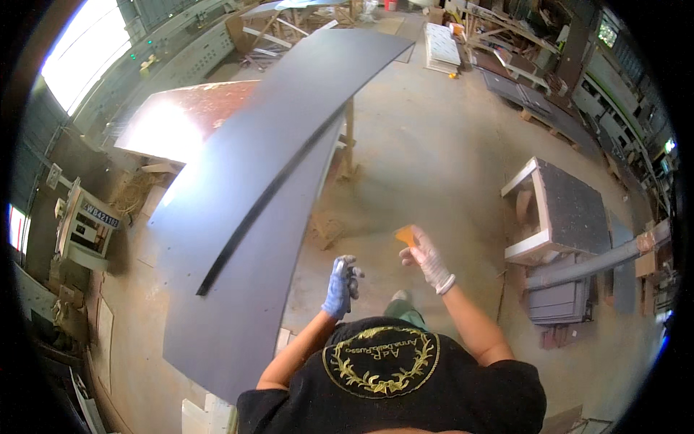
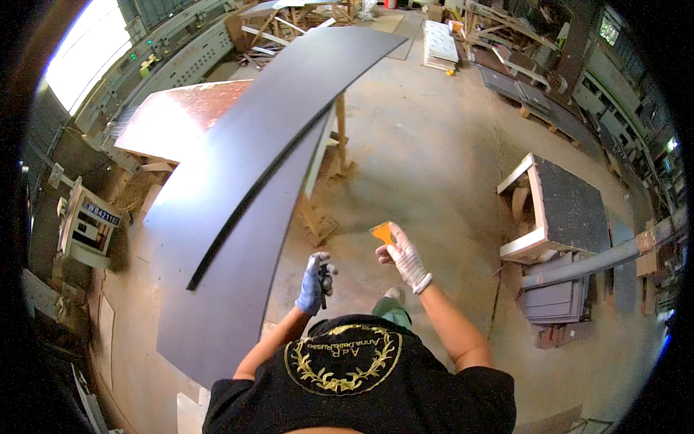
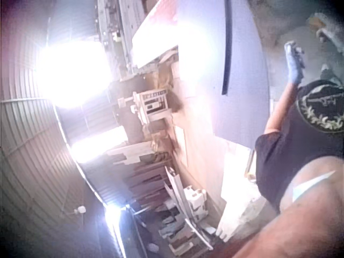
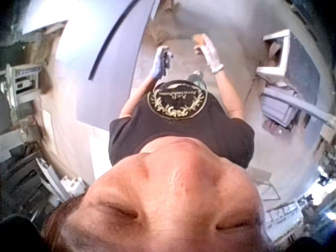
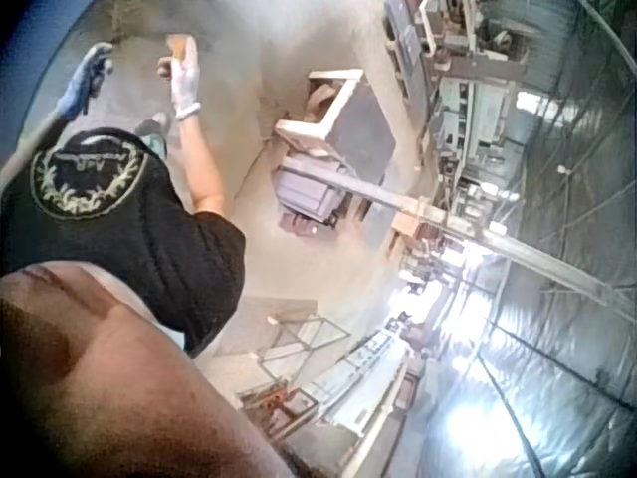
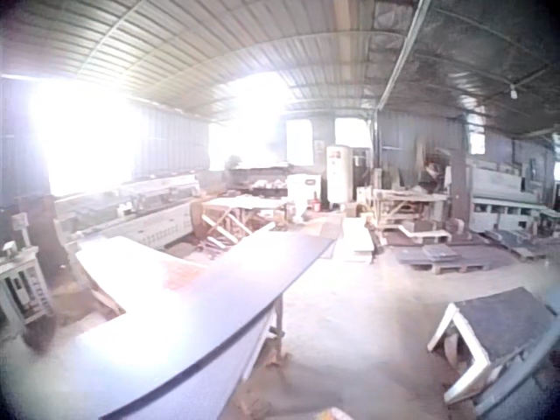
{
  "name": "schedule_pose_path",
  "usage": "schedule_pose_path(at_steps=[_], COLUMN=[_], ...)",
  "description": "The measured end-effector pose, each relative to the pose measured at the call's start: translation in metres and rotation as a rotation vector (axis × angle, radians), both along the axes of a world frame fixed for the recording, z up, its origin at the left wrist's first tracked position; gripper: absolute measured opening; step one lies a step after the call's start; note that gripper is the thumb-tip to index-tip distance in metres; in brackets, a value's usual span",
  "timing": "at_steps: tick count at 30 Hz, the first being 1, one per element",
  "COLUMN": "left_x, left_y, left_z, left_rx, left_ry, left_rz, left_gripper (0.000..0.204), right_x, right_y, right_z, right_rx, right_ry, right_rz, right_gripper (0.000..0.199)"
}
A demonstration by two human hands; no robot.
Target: The person picks up a large gray sheet, carries it across the workshop, and places it on a workbench. They then use a small orange tool to rub the surface of the sheet and later move the sheet to a machine before returning it to the bench.
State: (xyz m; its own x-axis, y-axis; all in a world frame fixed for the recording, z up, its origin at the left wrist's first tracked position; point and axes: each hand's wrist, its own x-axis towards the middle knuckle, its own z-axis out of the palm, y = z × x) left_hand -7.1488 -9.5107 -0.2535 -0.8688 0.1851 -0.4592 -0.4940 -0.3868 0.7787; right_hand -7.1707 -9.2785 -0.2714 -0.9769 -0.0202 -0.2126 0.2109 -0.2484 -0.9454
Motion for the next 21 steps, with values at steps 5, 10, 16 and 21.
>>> schedule_pose_path(at_steps=[5, 10, 16, 21], left_x=[-0.066, -0.108, -0.179, -0.298], left_y=[0.123, 0.218, 0.291, 0.340], left_z=[-0.027, -0.031, -0.040, -0.077], left_rx=[0.318, 0.258, 0.138, 0.082], left_ry=[-0.224, -0.377, -0.542, -0.321], left_rz=[0.071, -0.035, -0.467, -0.584], left_gripper=[0.021, 0.027, 0.040, 0.040], right_x=[-0.018, -0.042, -0.123, -0.248], right_y=[0.082, 0.161, 0.218, 0.270], right_z=[0.042, 0.017, -0.013, -0.027], right_rx=[0.119, 0.016, -0.057, -0.108], right_ry=[0.095, -0.088, -0.252, -0.238], right_rz=[-0.050, -0.072, -0.211, -0.350], right_gripper=[0.038, 0.021, 0.020, 0.022])
